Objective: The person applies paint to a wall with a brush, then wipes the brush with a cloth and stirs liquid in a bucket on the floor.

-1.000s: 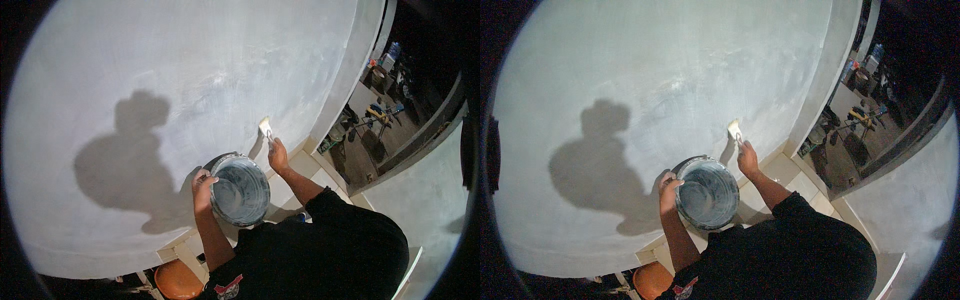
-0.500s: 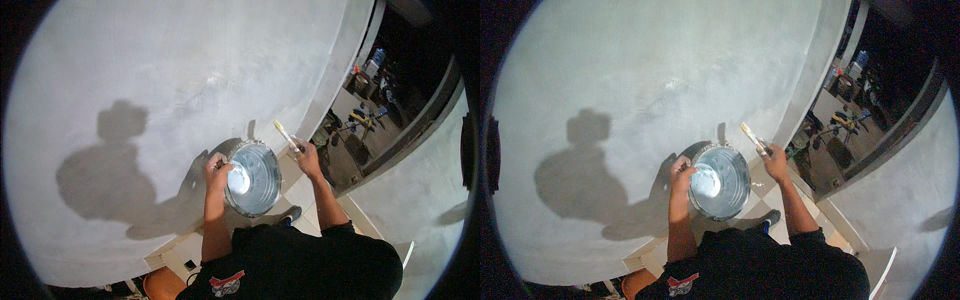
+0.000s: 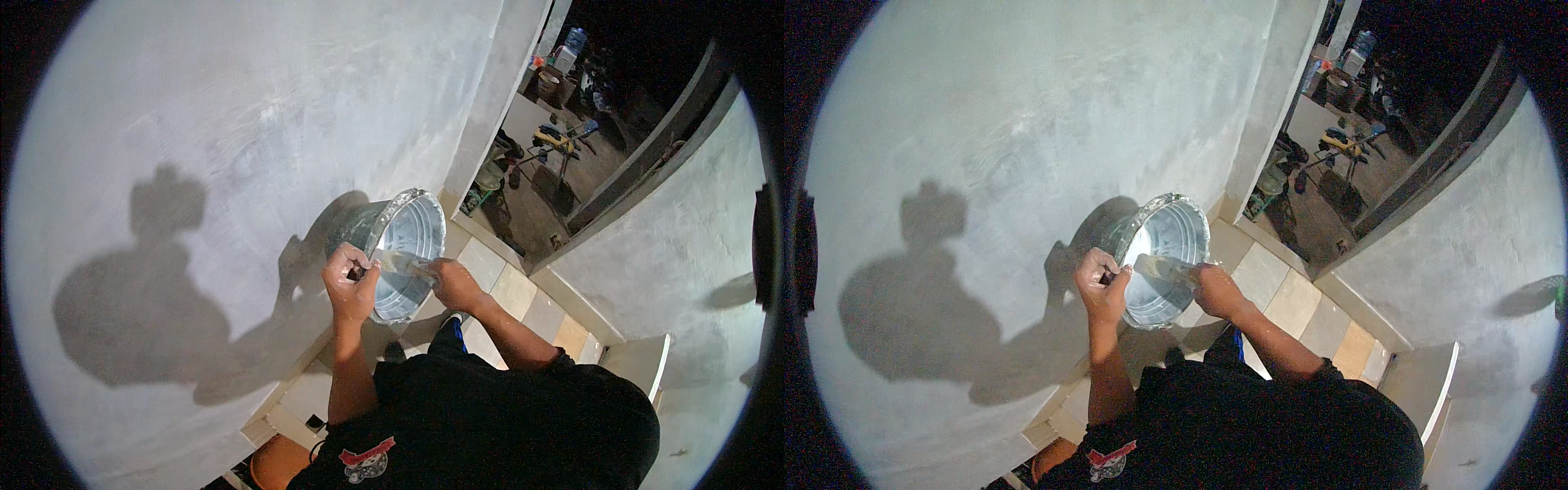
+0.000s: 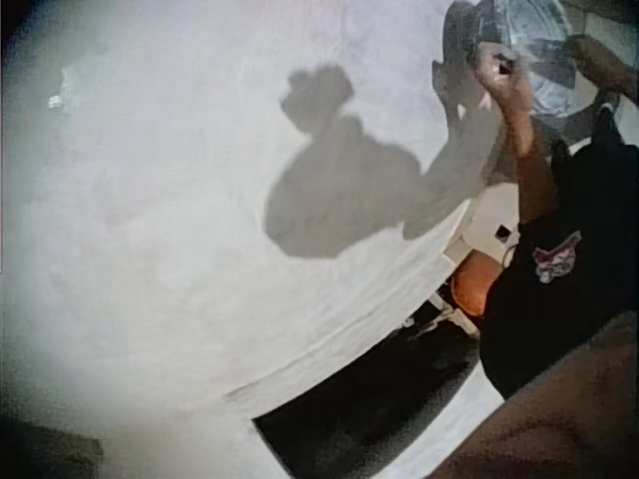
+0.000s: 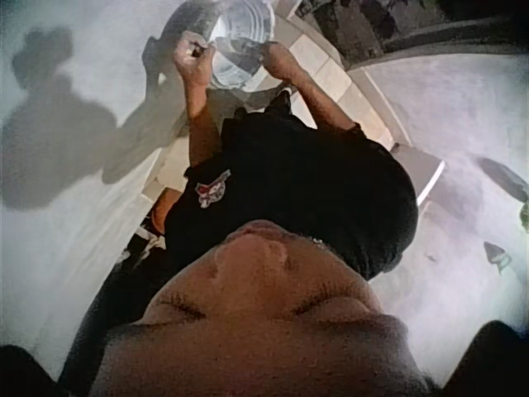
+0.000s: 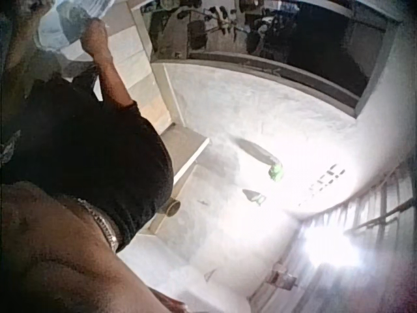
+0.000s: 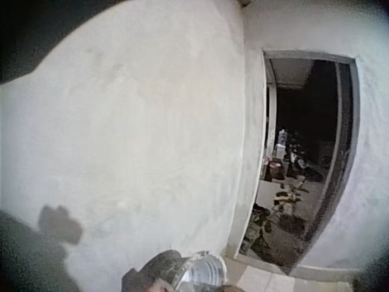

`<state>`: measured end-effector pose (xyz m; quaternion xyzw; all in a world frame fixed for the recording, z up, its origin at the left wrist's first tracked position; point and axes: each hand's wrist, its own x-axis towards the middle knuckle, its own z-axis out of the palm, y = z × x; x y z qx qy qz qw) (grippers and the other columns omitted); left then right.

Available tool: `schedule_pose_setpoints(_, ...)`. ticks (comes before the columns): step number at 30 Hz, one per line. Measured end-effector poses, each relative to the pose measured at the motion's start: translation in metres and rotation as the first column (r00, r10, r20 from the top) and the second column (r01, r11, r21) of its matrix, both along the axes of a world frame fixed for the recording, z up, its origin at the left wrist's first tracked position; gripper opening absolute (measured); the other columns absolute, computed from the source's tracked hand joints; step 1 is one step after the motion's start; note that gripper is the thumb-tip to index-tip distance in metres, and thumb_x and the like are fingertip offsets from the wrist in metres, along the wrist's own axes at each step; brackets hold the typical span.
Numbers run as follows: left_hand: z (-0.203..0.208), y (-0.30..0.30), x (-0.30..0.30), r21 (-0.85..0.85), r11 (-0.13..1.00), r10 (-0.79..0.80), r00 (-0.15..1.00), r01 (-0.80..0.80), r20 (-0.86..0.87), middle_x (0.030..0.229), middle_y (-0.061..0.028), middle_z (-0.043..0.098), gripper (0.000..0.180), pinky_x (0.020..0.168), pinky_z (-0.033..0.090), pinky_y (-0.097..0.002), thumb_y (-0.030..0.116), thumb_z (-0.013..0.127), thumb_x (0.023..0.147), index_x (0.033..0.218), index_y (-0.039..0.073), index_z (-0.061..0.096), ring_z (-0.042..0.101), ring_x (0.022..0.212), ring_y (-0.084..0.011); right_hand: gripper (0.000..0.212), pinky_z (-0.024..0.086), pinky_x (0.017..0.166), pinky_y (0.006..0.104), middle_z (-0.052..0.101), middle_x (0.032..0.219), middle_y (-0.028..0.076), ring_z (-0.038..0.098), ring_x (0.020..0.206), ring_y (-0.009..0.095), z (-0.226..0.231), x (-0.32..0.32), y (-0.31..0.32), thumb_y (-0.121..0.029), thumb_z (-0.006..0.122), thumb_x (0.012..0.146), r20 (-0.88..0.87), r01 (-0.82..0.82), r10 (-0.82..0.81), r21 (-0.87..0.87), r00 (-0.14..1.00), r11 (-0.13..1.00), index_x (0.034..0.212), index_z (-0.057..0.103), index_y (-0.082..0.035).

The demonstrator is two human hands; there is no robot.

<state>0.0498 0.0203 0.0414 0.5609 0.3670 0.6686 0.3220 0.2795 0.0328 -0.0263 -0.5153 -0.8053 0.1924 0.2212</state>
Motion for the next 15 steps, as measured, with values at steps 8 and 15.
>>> schedule_pose_setpoints(8,0.003,0.006,-0.002,0.102,0.995,0.008,0.994,0.003,-0.105,0.071,0.0026,0.048,0.021,0.054,0.030,-0.0208,-0.007,0.069,0.076,0.075,0.005,0.051,0.038,0.060,-0.0021,0.035,0.051,0.090,0.0492,0.062,0.110,0.022,0.063,0.102,0.043,-0.029,-0.033,0.035,-0.002,0.061,0.078,0.188,0.083,-0.075,-0.035,0.979,0.996,0.113,0.064,-0.001)
schedule_pose_setpoints(15,0.009,0.000,0.000,0.048,0.998,0.051,0.995,-0.047,-0.083,0.067,0.0044,0.046,0.021,0.054,0.029,-0.0210,-0.008,0.066,0.076,0.075,0.006,0.050,0.037,0.058,-0.0013,0.036,0.052,0.088,0.0499,0.064,0.113,0.023,0.063,0.104,0.042,-0.021,-0.034,0.026,-0.001,0.060,0.079,0.174,0.054,-0.045,-0.047,0.984,0.997,0.115,0.066,-0.002)
